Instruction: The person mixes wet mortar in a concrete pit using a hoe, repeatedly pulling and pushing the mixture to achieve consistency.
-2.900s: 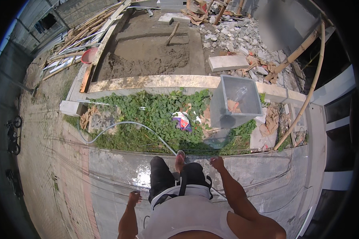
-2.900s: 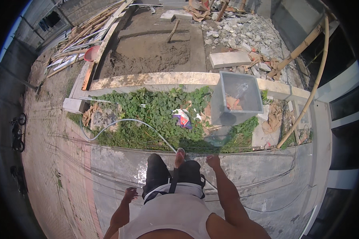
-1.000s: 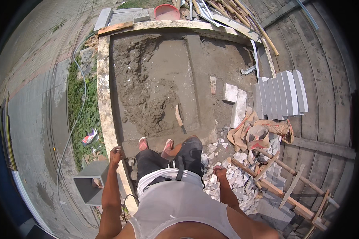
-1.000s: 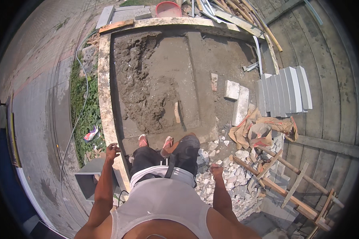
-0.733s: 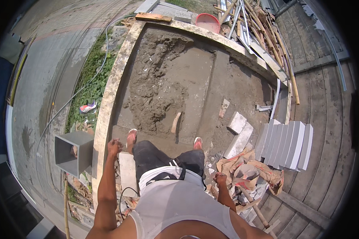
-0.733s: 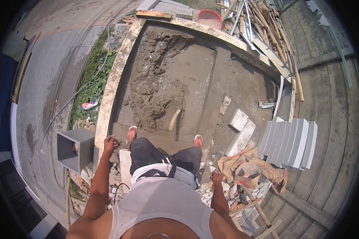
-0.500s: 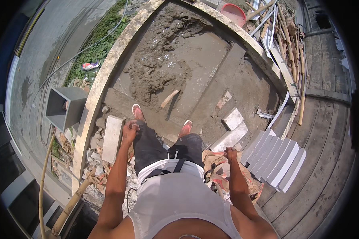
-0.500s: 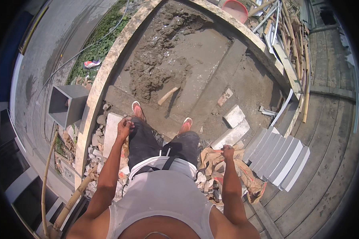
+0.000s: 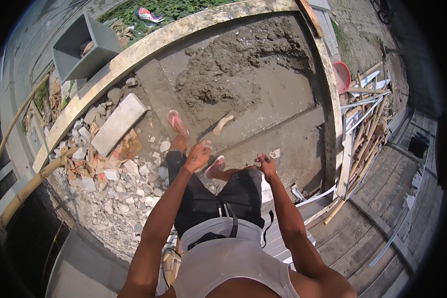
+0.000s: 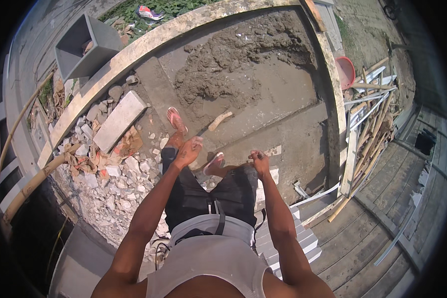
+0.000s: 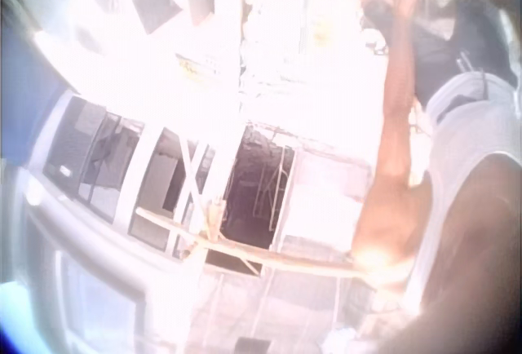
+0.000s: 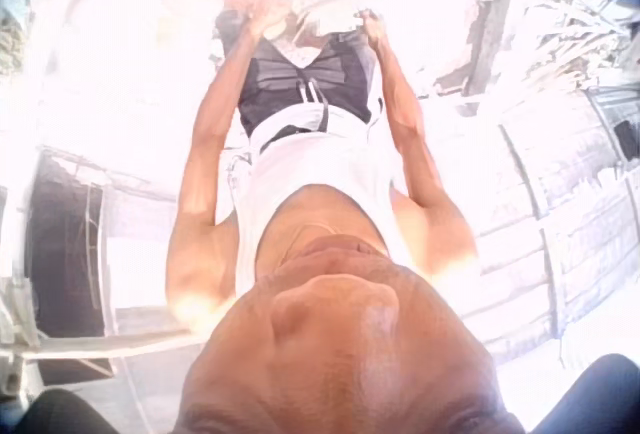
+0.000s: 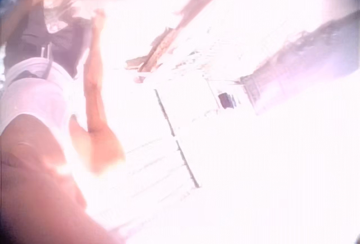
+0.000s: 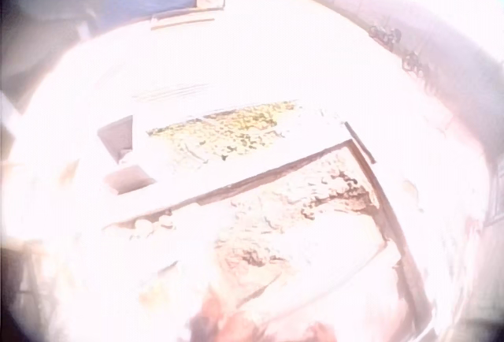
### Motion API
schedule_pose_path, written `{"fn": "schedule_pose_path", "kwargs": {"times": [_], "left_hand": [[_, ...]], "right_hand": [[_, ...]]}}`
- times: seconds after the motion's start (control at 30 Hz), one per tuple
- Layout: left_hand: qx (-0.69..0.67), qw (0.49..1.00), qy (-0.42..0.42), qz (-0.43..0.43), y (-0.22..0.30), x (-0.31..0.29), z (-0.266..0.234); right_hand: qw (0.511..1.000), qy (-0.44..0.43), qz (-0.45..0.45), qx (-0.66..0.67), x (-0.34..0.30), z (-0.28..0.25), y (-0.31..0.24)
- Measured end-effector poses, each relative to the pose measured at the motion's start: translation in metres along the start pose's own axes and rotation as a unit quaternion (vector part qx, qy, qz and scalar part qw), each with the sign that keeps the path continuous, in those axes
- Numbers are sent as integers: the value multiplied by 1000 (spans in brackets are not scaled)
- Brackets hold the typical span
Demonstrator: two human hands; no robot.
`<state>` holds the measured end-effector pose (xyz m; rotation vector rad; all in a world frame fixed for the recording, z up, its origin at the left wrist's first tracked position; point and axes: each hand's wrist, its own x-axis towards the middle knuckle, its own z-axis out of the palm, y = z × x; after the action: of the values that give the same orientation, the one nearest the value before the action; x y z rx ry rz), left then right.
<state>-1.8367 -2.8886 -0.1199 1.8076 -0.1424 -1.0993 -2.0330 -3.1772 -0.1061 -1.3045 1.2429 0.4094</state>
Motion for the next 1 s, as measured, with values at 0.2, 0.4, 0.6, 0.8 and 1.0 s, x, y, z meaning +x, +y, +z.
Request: {"fn": "schedule_pose_path", "kwargs": {"times": [0.2, 0.4, 0.6, 0.8, 1.0], "left_hand": [[305, 949, -5, -79, -15, 132, 60], [332, 916, -36, -224, -127, 201, 120], [126, 933, -52, -333, -136, 161, 259], [45, 924, -35, -378, -126, 63, 266], [2, 977, 31, -210, -89, 146, 224]], "right_hand": [[982, -105, 151, -47, 145, 89, 2], [924, -175, 318, 119, 333, 161, 82], [874, -74, 345, 333, 443, 92, 176], [948, -12, 267, 171, 329, 105, 133], [994, 2, 35, 100, 362, 87, -32]]}}
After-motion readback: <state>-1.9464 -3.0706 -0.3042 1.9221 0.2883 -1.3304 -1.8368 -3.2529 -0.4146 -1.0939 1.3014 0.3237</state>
